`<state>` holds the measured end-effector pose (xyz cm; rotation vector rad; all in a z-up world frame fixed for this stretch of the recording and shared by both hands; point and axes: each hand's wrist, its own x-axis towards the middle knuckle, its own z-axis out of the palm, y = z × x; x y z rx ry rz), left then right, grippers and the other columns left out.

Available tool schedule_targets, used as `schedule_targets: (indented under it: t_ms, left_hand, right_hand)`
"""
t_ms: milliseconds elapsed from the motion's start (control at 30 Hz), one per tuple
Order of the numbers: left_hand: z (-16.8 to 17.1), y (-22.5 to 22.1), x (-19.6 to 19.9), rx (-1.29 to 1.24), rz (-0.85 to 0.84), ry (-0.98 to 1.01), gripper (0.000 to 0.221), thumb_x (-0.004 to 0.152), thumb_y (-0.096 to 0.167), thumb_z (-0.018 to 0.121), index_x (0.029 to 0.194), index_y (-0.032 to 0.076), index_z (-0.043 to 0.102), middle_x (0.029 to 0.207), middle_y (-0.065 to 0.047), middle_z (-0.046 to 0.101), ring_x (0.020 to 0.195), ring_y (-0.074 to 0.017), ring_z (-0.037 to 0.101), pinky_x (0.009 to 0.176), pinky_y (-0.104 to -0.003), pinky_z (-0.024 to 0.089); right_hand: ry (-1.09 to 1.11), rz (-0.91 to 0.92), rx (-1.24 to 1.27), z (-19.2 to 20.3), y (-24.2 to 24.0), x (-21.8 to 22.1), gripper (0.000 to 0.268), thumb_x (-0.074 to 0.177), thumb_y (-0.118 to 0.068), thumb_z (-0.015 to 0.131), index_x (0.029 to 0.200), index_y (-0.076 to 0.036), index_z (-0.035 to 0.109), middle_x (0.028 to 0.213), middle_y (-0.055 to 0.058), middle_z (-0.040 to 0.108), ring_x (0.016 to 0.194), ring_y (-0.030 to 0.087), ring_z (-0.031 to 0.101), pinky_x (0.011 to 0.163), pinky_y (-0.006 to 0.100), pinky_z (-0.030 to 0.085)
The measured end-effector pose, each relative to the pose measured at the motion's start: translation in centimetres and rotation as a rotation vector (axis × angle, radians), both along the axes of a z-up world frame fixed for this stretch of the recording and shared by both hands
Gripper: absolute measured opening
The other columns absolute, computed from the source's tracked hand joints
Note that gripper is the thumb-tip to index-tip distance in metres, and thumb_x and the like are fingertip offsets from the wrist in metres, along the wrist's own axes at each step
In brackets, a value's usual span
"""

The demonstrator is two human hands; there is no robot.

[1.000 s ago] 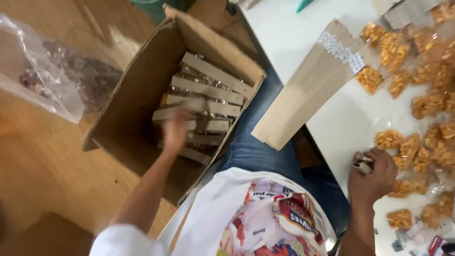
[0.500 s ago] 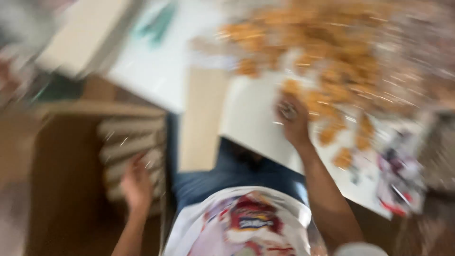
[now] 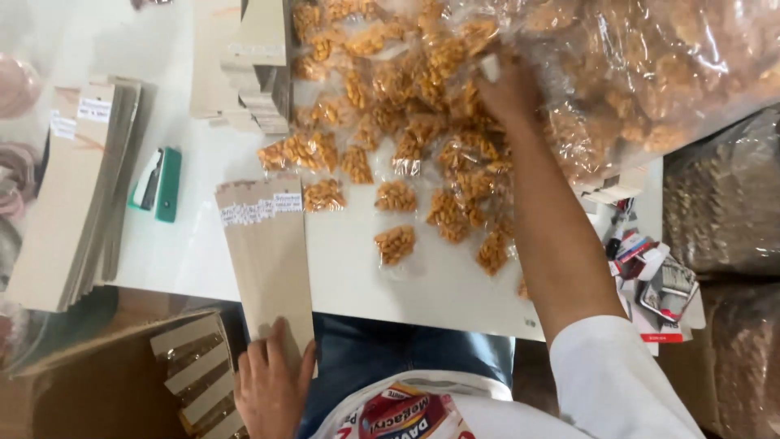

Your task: Stapling cardboard labels onto small plastic bags filled with snacks at a packaging station.

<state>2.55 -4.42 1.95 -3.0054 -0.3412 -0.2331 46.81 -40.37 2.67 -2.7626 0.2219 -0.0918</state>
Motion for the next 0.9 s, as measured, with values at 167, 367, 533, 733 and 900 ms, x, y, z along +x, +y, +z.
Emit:
schedule_targets:
  t_ms: [167, 367, 533, 733, 900]
  left_hand:
    - [-0.5, 0.2, 0.2, -0.036, -0.048, -0.067, 0.060, 0.091, 0.060, 0.064, 0.133, 0.018, 0.066, 0.097, -0.001, 0.067, 0.086, -0.0192, 0.070, 0.065, -0.033, 0.059]
    - [-1.2, 1.4, -0.5, -0.343, -0.056, 0.024, 0.060, 0.093, 0.044, 0.069, 0.142, 0.012, 0.056, 0.103, -0.007, 0.067, 0.094, -0.0255, 0.070, 0.070, -0.039, 0.059]
    - [-0.5, 1.8, -0.5, -0.625, -0.004, 0.010, 0.062, 0.093, 0.029, 0.071, 0.147, 0.011, 0.049, 0.123, -0.017, 0.068, 0.108, -0.0371, 0.067, 0.070, -0.053, 0.057]
    - [-2.1, 4.2, -1.2, -0.776, 0.257, 0.120, 0.047, 0.094, 0.036, 0.069, 0.132, 0.010, 0.062, 0.101, -0.017, 0.076, 0.088, -0.0367, 0.074, 0.077, -0.050, 0.058]
    - [2.2, 3.5, -1.1, -1.214, 0.469, 0.010, 0.028, 0.099, 0.024, 0.066, 0.114, 0.002, 0.059, 0.082, -0.014, 0.073, 0.051, -0.0203, 0.063, 0.049, -0.033, 0.053]
  right_hand:
    - [0.148, 0.269, -0.055, 2.5, 3.8, -1.7, 0.057, 0.094, -0.064, 0.058, 0.141, -0.032, 0.058, 0.152, 0.012, 0.047, 0.134, 0.046, 0.040, 0.101, 0.064, 0.039]
    - [0.277, 0.468, -0.093, 0.6, 6.7, -3.2, 0.069, 0.095, -0.070, 0.050, 0.154, -0.036, 0.046, 0.155, 0.018, 0.045, 0.139, 0.050, 0.036, 0.106, 0.066, 0.029]
    - [-0.110, 0.551, 0.134, 3.3, 8.4, -13.2, 0.053, 0.101, -0.057, 0.061, 0.141, -0.023, 0.062, 0.160, 0.024, 0.032, 0.144, 0.055, 0.024, 0.112, 0.075, 0.022]
    - [-0.352, 0.825, 0.482, -0.2, 8.4, -32.1, 0.022, 0.091, 0.004, 0.066, 0.078, -0.013, 0.072, 0.080, 0.006, 0.073, 0.074, 0.020, 0.073, 0.072, 0.040, 0.061]
    - [-0.421, 0.831, -0.169, -3.6, 7.5, -38.1, 0.043, 0.088, 0.008, 0.062, 0.126, -0.010, 0.070, 0.129, 0.014, 0.068, 0.099, 0.030, 0.065, 0.078, 0.042, 0.049]
